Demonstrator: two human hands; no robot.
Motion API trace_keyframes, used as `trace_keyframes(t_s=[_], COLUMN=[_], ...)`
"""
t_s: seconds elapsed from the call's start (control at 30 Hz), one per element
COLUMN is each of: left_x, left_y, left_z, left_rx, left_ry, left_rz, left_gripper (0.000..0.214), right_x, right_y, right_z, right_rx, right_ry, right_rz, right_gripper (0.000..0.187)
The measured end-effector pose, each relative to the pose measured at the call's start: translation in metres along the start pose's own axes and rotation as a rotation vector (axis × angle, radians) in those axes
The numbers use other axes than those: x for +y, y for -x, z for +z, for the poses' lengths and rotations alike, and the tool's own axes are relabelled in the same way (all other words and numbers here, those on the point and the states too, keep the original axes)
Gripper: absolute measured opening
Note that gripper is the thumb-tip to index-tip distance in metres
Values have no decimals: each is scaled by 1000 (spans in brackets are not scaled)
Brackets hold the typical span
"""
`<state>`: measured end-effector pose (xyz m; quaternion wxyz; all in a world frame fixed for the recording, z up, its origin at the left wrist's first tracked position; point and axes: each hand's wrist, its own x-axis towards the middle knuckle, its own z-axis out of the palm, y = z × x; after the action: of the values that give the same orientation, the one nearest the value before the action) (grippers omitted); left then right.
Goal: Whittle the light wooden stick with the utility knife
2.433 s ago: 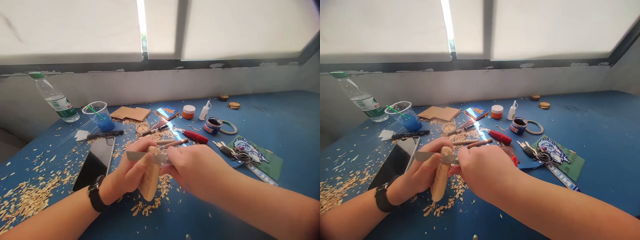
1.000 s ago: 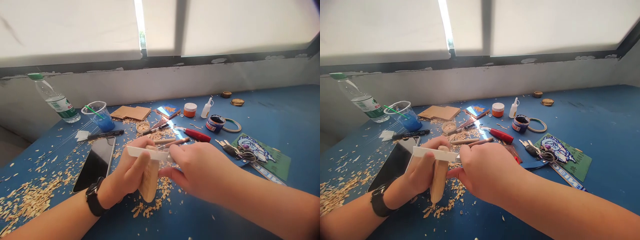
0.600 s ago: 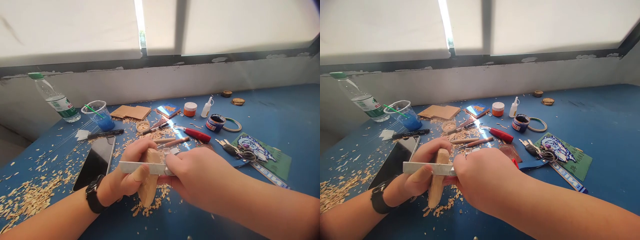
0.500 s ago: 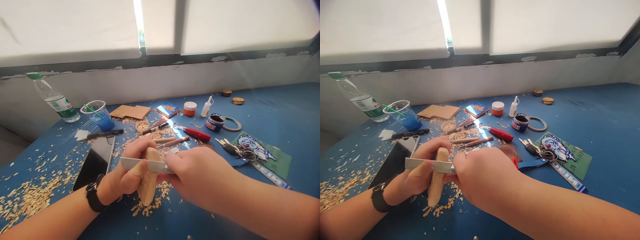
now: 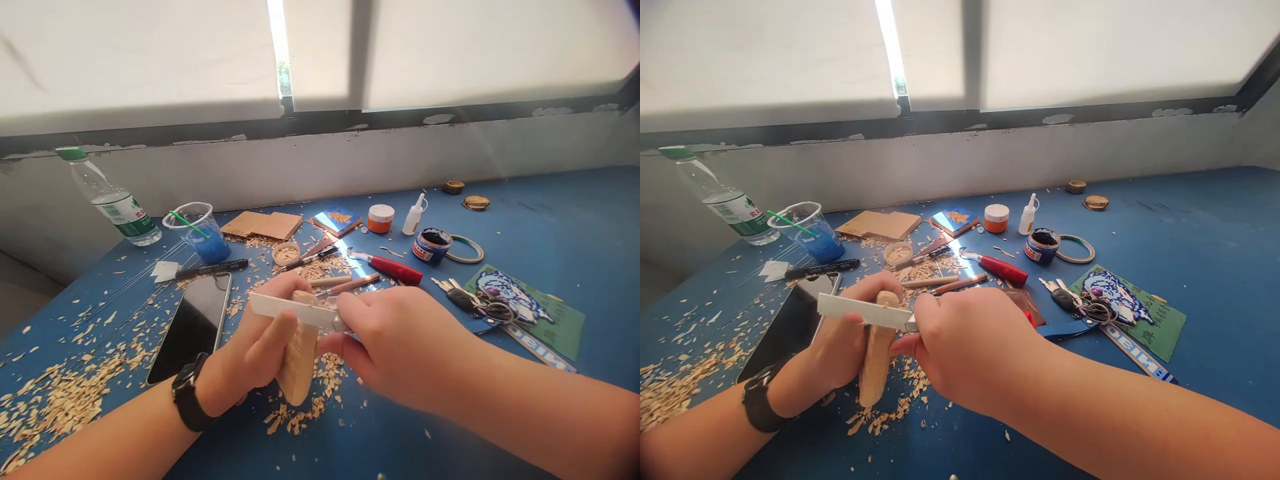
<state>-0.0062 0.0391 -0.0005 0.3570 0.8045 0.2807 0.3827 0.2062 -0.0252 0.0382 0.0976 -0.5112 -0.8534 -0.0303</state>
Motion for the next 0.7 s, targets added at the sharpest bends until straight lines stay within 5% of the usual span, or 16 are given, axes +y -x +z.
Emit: trace_keyframes(t_s=[0.23, 0.7], left_x=[5, -9], left_y=[-5, -3], left_z=[0, -2], left_rx=[-110, -42], left_ry=[-179, -60], left_rz=[102, 28], left_gripper=[45, 44], right_x=[2, 12], right_y=[-2, -2], right_z=[-19, -6], right_rx=[-271, -77], right_ry=[21, 116], right_rz=[-26, -83], right_gripper=[9, 11])
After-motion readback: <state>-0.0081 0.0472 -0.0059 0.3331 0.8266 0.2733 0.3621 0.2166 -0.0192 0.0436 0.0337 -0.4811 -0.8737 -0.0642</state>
